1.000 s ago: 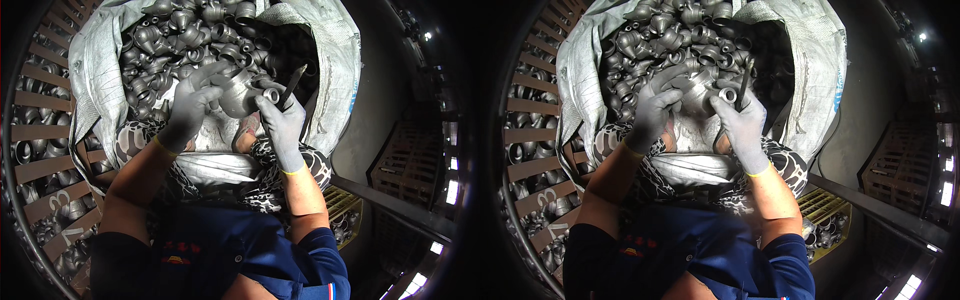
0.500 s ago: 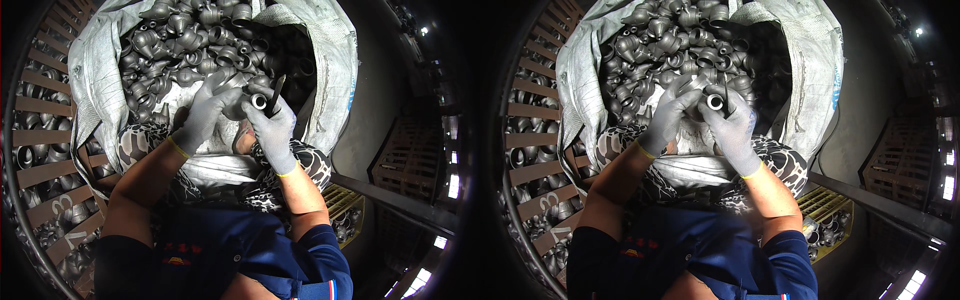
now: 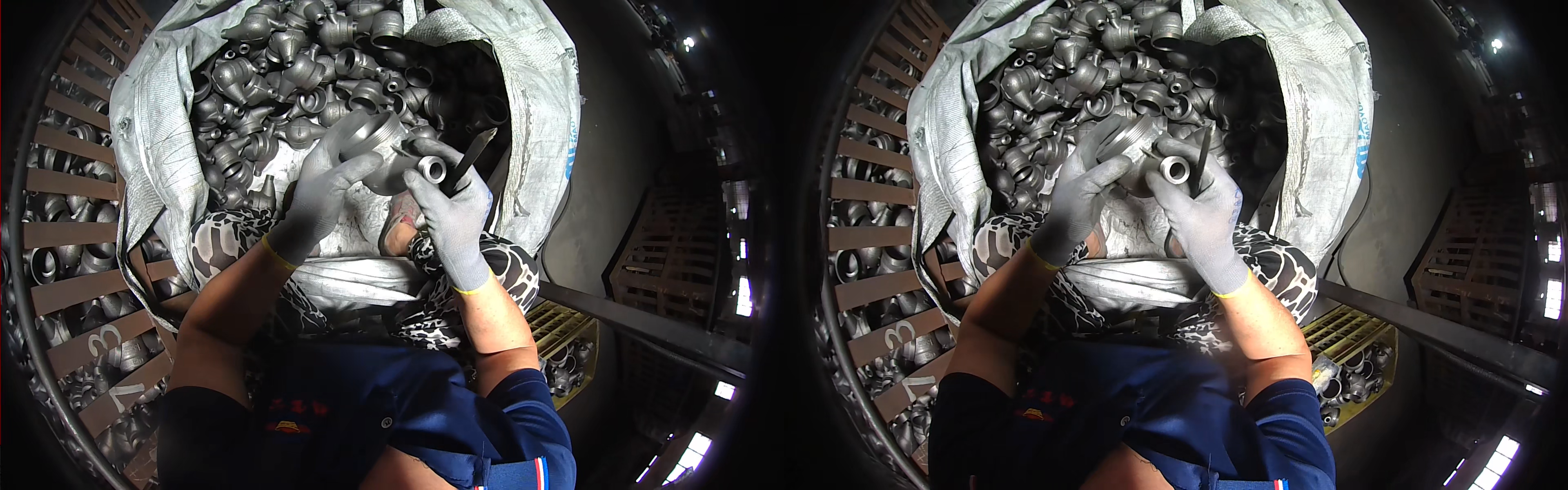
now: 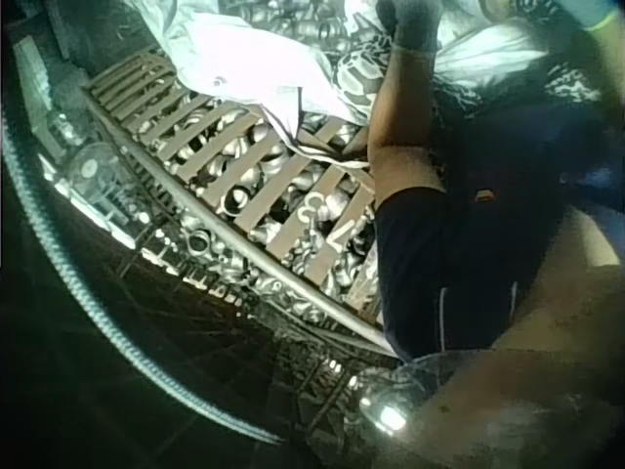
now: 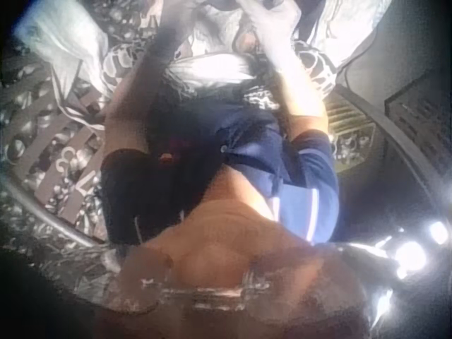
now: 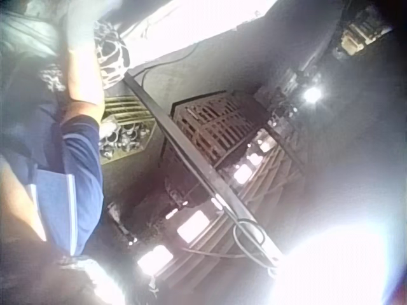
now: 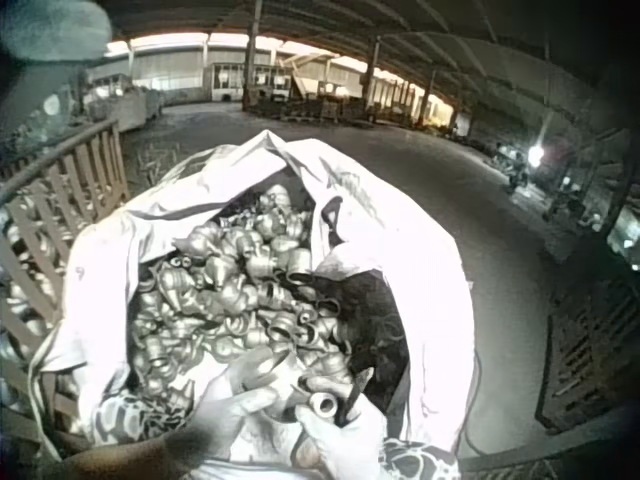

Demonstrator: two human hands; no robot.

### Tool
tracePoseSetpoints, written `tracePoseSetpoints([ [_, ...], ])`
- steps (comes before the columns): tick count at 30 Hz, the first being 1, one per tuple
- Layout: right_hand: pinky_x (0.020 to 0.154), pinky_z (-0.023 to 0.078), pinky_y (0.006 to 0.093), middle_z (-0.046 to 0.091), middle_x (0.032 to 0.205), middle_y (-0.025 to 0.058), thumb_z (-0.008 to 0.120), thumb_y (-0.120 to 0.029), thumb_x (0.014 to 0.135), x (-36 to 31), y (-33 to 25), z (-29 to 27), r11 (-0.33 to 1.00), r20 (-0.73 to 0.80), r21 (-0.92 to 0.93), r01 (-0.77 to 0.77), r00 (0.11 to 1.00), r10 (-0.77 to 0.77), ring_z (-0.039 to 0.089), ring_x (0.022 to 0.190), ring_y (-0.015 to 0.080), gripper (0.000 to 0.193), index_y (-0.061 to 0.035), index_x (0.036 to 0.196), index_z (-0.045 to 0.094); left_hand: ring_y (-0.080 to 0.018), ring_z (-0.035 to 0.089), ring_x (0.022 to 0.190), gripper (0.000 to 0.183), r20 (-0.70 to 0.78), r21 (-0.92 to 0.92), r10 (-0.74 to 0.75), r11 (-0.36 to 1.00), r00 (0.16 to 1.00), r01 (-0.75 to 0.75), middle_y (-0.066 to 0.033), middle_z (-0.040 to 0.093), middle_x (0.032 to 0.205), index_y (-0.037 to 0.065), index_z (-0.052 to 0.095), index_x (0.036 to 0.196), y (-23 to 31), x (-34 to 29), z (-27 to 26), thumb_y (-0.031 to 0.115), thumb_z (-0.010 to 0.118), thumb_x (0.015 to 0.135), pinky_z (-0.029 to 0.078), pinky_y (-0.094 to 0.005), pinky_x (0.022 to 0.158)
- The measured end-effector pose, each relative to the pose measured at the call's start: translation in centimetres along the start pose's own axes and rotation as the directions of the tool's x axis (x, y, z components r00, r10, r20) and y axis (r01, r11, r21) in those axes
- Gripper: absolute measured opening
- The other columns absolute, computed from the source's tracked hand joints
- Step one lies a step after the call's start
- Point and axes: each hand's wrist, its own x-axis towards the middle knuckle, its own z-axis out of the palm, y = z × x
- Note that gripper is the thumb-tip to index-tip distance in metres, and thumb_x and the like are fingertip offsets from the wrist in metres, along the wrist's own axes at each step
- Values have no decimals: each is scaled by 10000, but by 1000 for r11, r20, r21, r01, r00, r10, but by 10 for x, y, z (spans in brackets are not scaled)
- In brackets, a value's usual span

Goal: The recorder uses a metal scraper to clean and inspect various metal pipe fittings and a metal plate within an industrial workspace.

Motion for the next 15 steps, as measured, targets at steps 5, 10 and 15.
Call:
tracePoseSetpoints([
  [5,812,488,236,679,954,49,710,-21,788,6,0,-9,998,-50,-62,-20,999,17,613,878,94,301,21,1079,648,-237,458,1257,612,53,68,4,998,999,-8,-157,437,1398,-42,304,1423,6,-1,-2,58,559,876,366,-343,1046],
  [10,815,487,230,654,1065,94,642,5,846,10,-3,-18,988,-55,130,-87,994,94,602,896,109,330,49,1167,579,-251,413,1310,498,-71,-201,-30,979,997,15,-135,390,1437,-9,309,1423,9,-4,5,135,442,966,371,-414,1067],
  [15,837,480,240,650,1057,83,675,-18,830,3,-1,-7,991,-40,86,-103,993,107,594,919,107,334,40,1149,594,-224,484,1243,522,134,-447,-118,879,984,166,-117,464,1380,42,400,1380,-16,9,-2,419,322,1028,389,-427,1056],
])
